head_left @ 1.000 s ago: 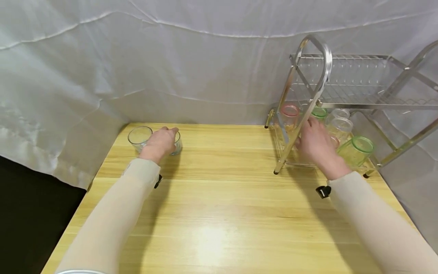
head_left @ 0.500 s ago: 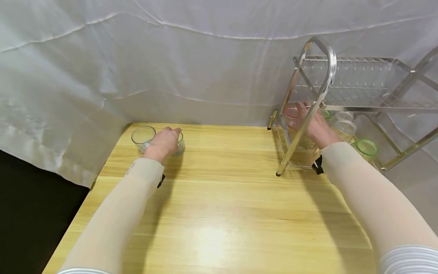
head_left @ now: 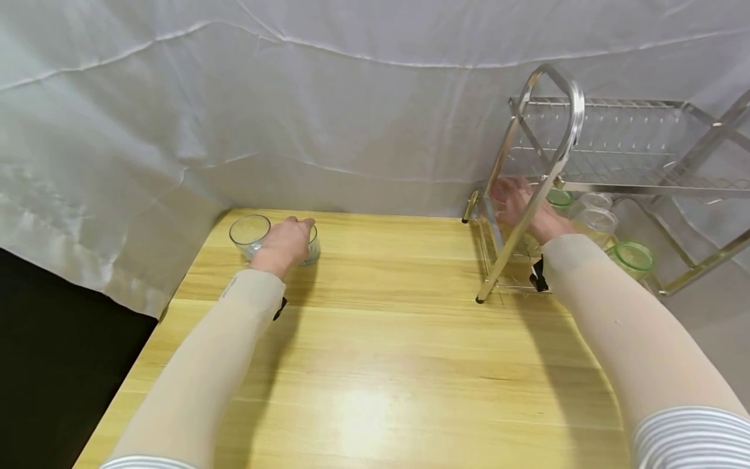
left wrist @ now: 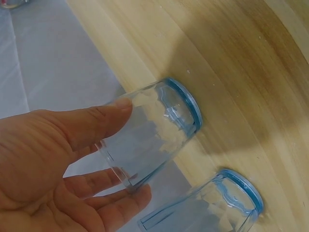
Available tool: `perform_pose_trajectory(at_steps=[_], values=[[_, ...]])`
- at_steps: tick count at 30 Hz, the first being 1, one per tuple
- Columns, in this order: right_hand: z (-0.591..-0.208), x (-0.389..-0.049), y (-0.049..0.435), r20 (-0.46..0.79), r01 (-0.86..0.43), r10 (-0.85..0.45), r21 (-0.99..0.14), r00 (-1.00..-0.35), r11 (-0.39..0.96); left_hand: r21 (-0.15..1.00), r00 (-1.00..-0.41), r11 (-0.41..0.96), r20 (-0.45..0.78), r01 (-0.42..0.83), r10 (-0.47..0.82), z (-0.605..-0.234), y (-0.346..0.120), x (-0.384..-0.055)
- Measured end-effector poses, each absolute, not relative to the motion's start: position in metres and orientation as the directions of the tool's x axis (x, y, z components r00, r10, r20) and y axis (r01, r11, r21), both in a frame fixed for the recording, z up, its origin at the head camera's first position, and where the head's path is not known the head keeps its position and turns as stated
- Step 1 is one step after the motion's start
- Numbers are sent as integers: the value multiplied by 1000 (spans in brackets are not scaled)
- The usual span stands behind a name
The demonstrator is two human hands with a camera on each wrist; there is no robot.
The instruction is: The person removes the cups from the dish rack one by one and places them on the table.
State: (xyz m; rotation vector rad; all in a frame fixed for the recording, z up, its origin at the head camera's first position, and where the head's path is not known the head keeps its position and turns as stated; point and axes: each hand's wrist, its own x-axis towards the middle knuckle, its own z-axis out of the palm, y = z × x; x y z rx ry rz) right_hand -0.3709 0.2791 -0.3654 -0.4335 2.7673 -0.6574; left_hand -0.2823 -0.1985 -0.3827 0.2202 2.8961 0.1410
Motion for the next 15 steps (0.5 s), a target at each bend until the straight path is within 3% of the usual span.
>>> perform_pose_trajectory(at_steps=[1,2,3,10,15], values=[[-368,-374,280,-167,-256,-334,-367,-928,894,113,-961,984,-225,138,161,-383,-198,-282],[-371,-376,281,-124,-306,-330,-181,-936,935,112,-961,984,-224,139,161,-383,-198,-283],[-373,-378,281,-64,-276,-307,-295,-950,915,111,-961,984,-224,139,161,-383,-198,-283],[-375,-377,282,-93,-231,-262,-258,-961,938,104,-962,986,-229,129,150,-384,-196,-283],[-368,-367,282,-112,-226,-277,-334,-954,915,104,-963,987,-230,121,142,-383,-197,-283]])
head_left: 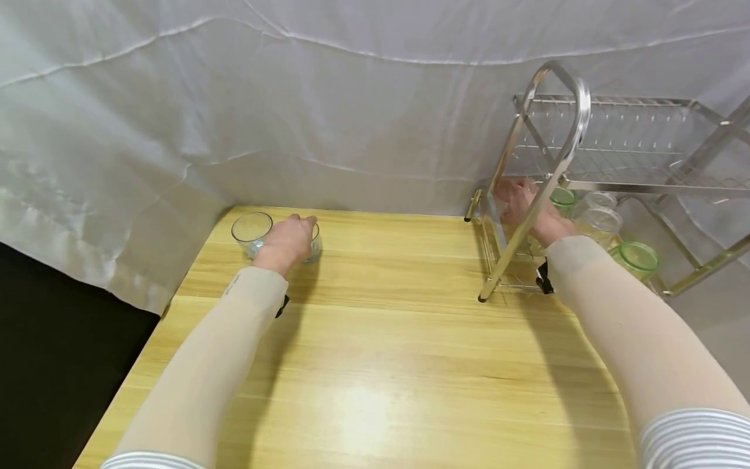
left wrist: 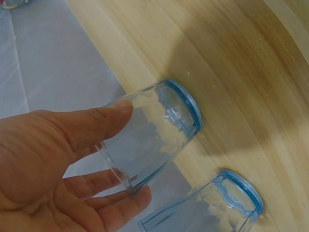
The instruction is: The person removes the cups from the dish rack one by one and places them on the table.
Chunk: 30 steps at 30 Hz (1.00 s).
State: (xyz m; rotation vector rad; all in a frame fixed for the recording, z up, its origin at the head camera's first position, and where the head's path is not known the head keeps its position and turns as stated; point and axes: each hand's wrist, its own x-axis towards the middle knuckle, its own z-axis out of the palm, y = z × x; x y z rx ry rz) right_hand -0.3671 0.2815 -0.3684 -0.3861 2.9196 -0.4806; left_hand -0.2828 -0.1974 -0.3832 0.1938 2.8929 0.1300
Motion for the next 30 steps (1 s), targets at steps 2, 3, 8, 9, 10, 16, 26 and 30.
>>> perform_pose_trajectory(at_steps=[2,3,8,9,10,16,26,30], values=[[-364,-361,281,-117,-217,-275,-361,-954,907,101,-963,987,-228,123,143,-383,-197,-283],[-363,-359,281,-113,-220,-276,-358,-954,907,99,-963,987,-227,123,143,-382,-197,-283],[-358,-346,279,-53,-254,-282,-300,-958,920,92,-962,987,-226,135,153,-381,-196,-283],[-358,-345,279,-44,-262,-285,-276,-958,925,92,-962,987,-227,134,151,-381,-196,-283],[-357,-342,278,-39,-266,-286,-270,-957,925,93,-962,987,-228,131,150,-381,-195,-284],[-356,-332,277,-18,-308,-322,-246,-947,919,86,-961,987,-233,132,149,-381,-196,-285],[-362,-313,285,116,-372,-353,-288,-928,883,98,-955,986,-251,136,157,-381,-197,-284],[-363,-305,284,203,-453,-412,-232,-888,861,98,-955,985,-248,142,163,-379,-199,-283]])
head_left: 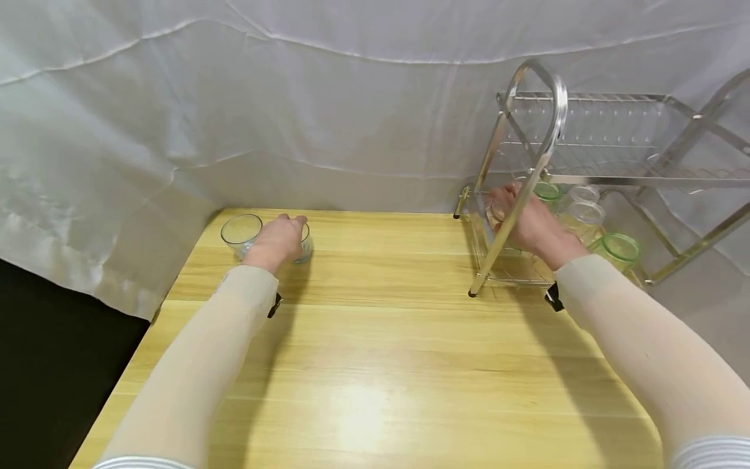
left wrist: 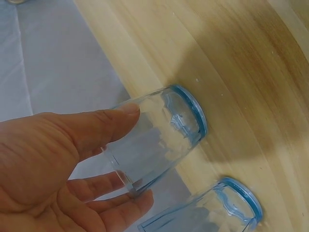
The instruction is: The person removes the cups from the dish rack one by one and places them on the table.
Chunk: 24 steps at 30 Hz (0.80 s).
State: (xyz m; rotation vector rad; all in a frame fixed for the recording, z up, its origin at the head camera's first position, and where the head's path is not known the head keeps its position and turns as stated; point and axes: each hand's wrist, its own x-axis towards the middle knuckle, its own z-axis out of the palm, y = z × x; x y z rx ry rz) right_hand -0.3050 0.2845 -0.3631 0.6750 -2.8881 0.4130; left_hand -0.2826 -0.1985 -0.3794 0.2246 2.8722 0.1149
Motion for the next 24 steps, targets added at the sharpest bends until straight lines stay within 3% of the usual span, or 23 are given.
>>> perform_pose_trajectory(at_steps=[16,24], values=[[-367,-278,288,293,-526,-467,-171,-834,833,121,-955,984,-249,134,160,-381,-200,-284],[-369,-261,291,280,-471,-424,-127,-861,873,138,-955,981,-246,135,166,-380,-198,-284]])
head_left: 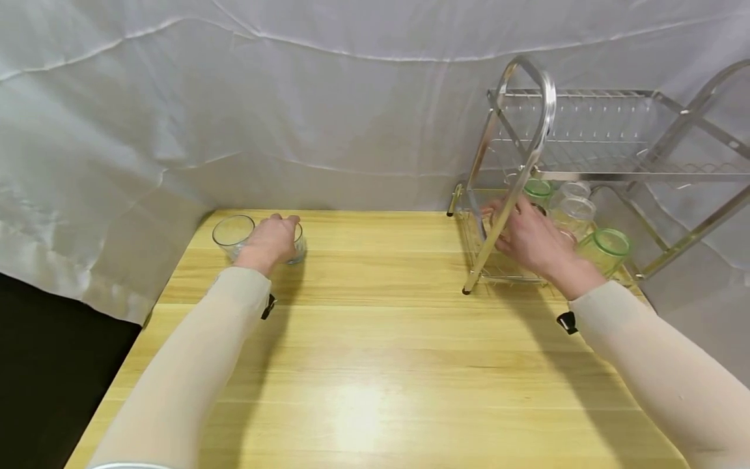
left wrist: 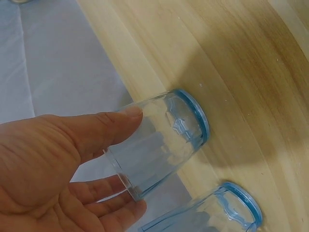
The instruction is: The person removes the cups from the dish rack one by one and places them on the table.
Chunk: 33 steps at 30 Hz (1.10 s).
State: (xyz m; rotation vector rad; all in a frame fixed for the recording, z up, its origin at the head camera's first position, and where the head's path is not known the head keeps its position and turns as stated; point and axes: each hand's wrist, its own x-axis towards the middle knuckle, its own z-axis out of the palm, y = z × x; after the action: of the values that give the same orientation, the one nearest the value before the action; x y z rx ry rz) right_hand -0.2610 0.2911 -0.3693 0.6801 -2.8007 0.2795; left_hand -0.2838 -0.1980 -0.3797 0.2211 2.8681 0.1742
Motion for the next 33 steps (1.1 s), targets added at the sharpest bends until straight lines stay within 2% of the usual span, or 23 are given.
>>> perform_pose_trajectory(at_steps=[4,8,11,20,24,29,33], values=[[-371,-252,293,300,-461,-414,-106,-860,881,146,-955,980,-244,134,167,-379,-198,-283],[-374,-245,293,358,-488,-435,-69,-826,870,159,-956,979,-242,129,165,-379,-199,-283],[-376,-239,293,384,-487,-423,-81,-821,870,162,-957,978,-240,128,165,-379,-199,-282],[-369,-216,298,336,-340,-256,-222,-906,914,161,-963,979,-220,122,156,-377,-197,-281],[-368,-206,302,335,-320,-220,-282,-916,904,185,-966,975,-204,119,156,-376,-195,-278],[-364,-192,306,342,-293,-189,-285,-921,913,233,-975,964,-147,129,166,-374,-191,-273],[-359,-180,307,294,-221,-129,-306,-947,926,286,-980,947,-88,146,178,-373,-184,-268]])
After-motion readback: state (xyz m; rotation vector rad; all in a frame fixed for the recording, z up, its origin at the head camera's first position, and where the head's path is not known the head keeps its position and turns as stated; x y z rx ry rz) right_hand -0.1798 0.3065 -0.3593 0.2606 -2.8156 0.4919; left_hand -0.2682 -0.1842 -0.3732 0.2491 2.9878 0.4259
